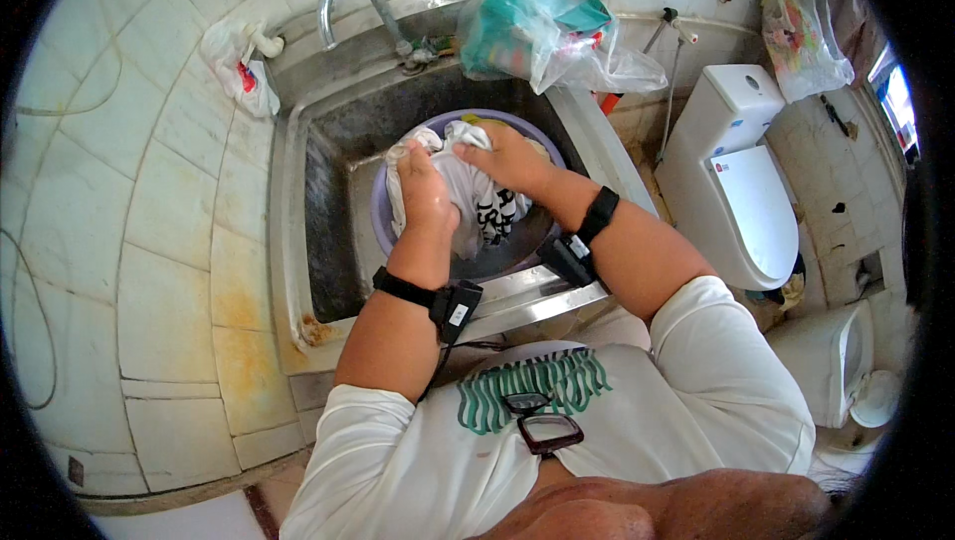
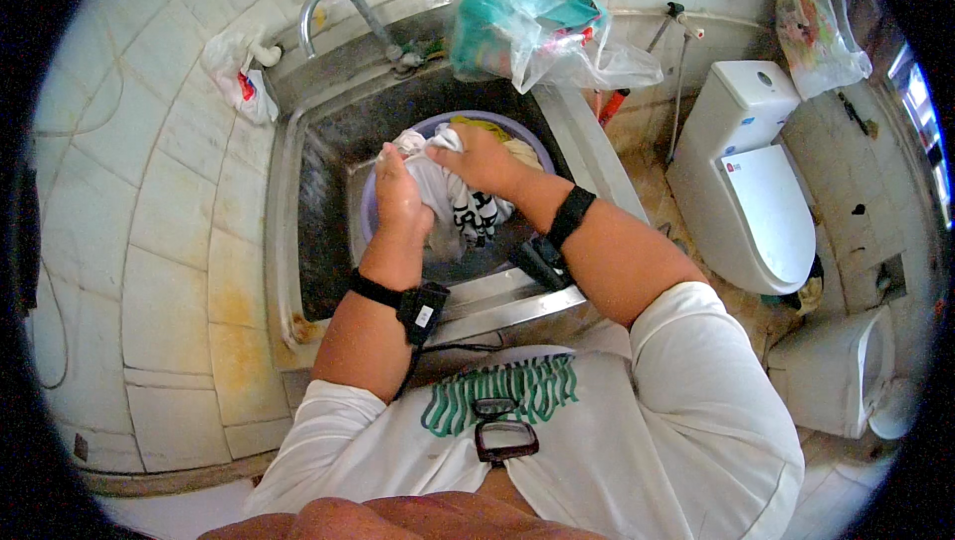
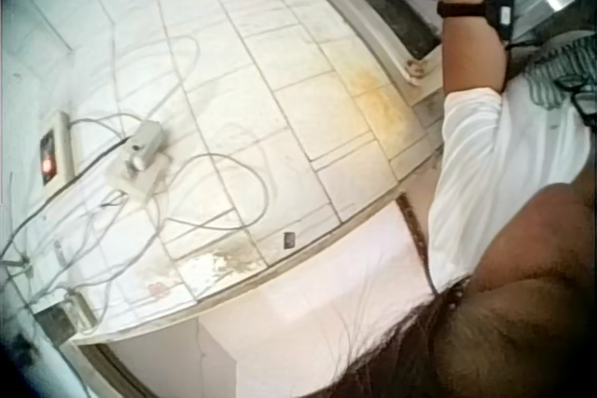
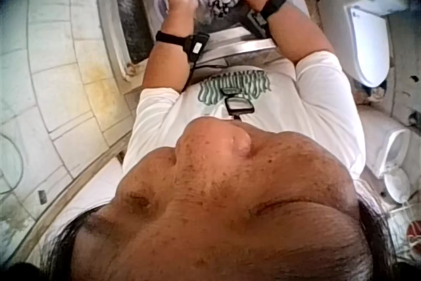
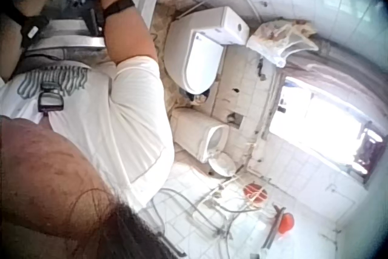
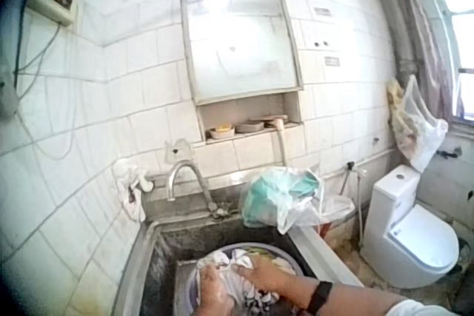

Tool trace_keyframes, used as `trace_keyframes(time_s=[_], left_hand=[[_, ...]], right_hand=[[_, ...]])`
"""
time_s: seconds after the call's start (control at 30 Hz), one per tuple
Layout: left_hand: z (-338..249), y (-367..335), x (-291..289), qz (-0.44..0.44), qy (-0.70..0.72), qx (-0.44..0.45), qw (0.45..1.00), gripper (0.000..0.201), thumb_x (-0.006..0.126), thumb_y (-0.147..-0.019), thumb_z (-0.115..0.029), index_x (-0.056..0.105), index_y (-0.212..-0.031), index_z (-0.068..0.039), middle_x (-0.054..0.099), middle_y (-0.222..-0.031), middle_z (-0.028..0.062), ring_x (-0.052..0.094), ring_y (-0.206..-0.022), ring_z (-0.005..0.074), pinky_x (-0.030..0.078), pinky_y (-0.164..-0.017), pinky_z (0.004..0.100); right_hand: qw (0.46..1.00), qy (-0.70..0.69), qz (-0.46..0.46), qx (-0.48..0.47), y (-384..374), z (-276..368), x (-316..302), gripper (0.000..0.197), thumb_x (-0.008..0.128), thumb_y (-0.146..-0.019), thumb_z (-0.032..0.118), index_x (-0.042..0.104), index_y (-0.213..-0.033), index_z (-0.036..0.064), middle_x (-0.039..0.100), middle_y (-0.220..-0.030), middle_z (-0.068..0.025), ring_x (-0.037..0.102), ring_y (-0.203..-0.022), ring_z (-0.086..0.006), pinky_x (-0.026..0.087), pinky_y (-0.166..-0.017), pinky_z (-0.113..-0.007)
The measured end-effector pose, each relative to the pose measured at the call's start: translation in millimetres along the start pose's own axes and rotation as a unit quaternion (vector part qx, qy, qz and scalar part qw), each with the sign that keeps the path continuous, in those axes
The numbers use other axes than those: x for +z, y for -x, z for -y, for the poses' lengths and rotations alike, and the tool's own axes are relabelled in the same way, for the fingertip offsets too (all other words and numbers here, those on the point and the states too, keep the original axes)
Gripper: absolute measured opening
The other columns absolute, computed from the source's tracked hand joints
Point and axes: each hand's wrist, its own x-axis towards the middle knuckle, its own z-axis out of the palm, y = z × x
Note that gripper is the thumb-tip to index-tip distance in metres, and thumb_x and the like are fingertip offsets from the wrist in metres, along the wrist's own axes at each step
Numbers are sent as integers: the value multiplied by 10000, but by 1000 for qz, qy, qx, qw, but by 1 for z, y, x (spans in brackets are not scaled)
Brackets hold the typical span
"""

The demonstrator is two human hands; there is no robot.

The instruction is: The person scrubs clothes in a basin inside a sink by hand, lifting and rubbing different garments in the soapy water.

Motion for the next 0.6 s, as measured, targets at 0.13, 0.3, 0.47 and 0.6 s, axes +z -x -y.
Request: trace_keyframes(time_s=[0.13, 0.3, 0.47, 0.6], left_hand=[[-4, 5, 1, 128, -55, -28, 990, 356, 522, -936, -330, 526, -1057, 6, 594, -995, 101, 578, -892, 190, 474, -778, 336], [-15, 20, 7, 157, -87, -58, 982, 351, 555, -922, -271, 508, -1120, 15, 588, -1032, 118, 571, -939, 189, 467, -800, 326], [-17, 22, 17, 11, 16, -16, 1000, 290, 461, -951, -227, 537, -1144, -24, 605, -1092, 112, 609, -956, 233, 494, -823, 362], [-15, 35, 15, 84, 152, -148, 974, 328, 409, -954, -301, 544, -1135, -62, 603, -1103, 90, 596, -989, 238, 478, -853, 395]], right_hand=[[997, -21, -76, -13, -3, 2, -6, 268, 577, -911, 278, 573, -954, 13, 580, -795, -48, 509, -759, -120, 438, -714, -290], [982, -145, -119, 18, -7, -5, -4, 276, 538, -940, 301, 550, -928, 26, 559, -822, -14, 484, -781, -98, 423, -702, -281], [997, 11, -72, -41, 4, 21, -2, 260, 587, -899, 297, 544, -926, 42, 578, -766, -110, 557, -714, -209, 443, -671, -336], [968, 152, 46, -193, 18, 40, 5, 286, 605, -857, 310, 535, -834, 34, 587, -769, -205, 559, -747, -417, 451, -656, -412]])
